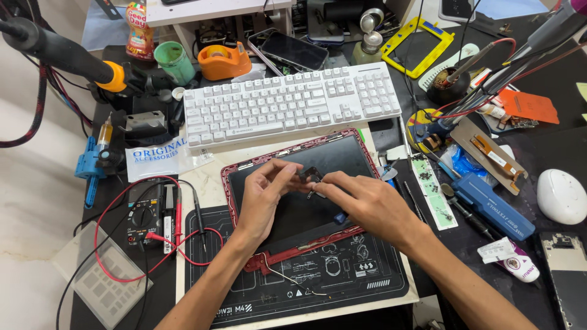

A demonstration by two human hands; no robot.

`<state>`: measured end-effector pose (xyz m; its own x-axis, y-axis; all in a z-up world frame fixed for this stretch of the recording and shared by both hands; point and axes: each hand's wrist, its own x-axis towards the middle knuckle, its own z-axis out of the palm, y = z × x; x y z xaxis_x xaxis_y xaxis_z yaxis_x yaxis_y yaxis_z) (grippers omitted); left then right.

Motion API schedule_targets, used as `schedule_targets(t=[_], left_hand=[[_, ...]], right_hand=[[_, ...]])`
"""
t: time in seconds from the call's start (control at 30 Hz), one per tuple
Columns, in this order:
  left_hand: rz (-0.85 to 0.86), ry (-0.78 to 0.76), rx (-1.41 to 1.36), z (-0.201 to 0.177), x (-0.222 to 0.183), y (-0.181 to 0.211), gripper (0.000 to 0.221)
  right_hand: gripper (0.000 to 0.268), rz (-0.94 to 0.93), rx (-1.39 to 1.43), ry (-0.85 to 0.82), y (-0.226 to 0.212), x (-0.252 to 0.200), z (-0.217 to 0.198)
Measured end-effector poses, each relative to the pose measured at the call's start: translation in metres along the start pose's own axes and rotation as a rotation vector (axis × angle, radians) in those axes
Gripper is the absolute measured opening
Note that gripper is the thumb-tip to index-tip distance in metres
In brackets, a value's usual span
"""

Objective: The person works on the internal components of a tablet by hand and with a screwdriver, manipulating small connectors and wires on a cluttered repair bench.

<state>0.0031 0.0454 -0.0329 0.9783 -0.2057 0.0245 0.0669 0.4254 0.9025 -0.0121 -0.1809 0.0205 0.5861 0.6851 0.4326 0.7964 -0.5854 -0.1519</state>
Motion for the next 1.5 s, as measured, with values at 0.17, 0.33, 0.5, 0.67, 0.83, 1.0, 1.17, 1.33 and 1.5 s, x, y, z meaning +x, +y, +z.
schedule_targets(t=[0.17, 0.33, 0.5, 0.67, 0.83, 1.0, 1.17, 1.33, 1.5], left_hand=[[-0.033, -0.060, 0.061, -0.002, 0.002, -0.001, 0.026], [-0.005, -0.049, 0.120, -0.004, 0.002, -0.012, 0.022], [-0.006, -0.024, 0.143, -0.006, 0.002, -0.017, 0.019], [-0.051, -0.046, 0.104, -0.006, 0.002, -0.019, 0.019], [-0.066, -0.047, 0.084, -0.005, 0.002, -0.019, 0.020], [-0.070, -0.051, 0.073, -0.004, 0.002, -0.017, 0.021], [-0.073, -0.051, 0.092, -0.005, 0.002, -0.017, 0.021], [-0.054, -0.073, 0.181, -0.006, 0.004, -0.012, 0.021], [-0.064, -0.090, 0.260, -0.007, 0.005, -0.009, 0.024]], right_hand=[[0.045, -0.006, 0.002, 0.025, 0.001, -0.002, 0.002], [0.042, -0.001, 0.020, 0.006, 0.000, -0.003, 0.009], [0.041, -0.003, 0.010, -0.001, -0.003, -0.004, 0.015], [0.034, -0.017, -0.020, -0.003, -0.002, -0.007, 0.021], [0.033, -0.043, -0.041, 0.012, -0.001, -0.009, 0.023], [0.027, -0.045, -0.044, 0.011, -0.001, -0.010, 0.023], [0.027, -0.036, -0.036, 0.012, -0.002, -0.007, 0.022], [0.035, -0.004, -0.002, -0.023, -0.002, -0.004, 0.013], [0.045, 0.028, 0.024, -0.072, -0.005, 0.000, 0.006]])
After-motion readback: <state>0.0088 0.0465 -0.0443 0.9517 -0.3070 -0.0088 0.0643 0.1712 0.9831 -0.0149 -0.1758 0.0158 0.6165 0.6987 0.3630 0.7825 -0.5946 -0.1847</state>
